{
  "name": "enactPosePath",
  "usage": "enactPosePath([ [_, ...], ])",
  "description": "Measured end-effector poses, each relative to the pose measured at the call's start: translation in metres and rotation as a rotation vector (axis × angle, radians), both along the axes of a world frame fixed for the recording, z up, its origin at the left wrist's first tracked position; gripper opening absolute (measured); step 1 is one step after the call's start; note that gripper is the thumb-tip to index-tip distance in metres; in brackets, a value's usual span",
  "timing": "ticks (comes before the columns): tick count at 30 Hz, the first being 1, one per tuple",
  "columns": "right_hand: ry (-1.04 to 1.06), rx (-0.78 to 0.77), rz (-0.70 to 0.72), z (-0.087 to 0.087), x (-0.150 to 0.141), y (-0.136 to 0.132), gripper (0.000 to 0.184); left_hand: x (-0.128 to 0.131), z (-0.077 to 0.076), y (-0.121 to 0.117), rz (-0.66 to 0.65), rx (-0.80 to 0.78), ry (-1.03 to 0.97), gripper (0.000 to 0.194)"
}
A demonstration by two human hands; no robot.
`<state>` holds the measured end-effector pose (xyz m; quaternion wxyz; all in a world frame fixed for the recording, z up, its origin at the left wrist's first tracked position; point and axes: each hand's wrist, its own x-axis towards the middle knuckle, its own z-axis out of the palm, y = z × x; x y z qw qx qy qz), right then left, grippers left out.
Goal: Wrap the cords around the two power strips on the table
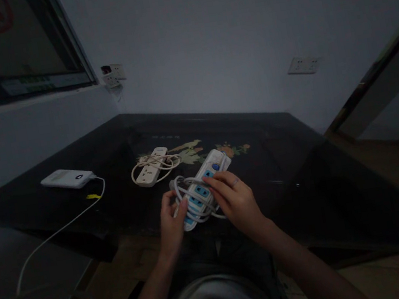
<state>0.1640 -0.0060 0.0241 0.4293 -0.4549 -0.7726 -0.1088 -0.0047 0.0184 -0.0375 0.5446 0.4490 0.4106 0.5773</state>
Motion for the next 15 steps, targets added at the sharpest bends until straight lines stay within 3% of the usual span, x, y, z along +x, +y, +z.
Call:
enactPosePath([
  [5, 0.004, 0.105, -0.039, -0.002, 0.006, 0.003, 0.035, 0.002, 0.008, -0.006, -0.037, -0.032, -0.065, 0.045],
  [9, 0.106, 0.164, 0.02, 0.005, 0.01, -0.003, 0.034, 0.001, 0.013, -0.008, -0.051, -0.031, -0.087, 0.043],
  [12, 0.375, 0.168, -0.018, 0.009, 0.02, -0.004, 0.028, 0.0, 0.014, -0.004, -0.05, -0.045, -0.122, 0.042],
  [15, 0.739, -0.029, -0.07, 0.001, 0.036, 0.003, 0.026, -0.001, 0.013, 0.006, -0.062, -0.044, -0.165, 0.038],
])
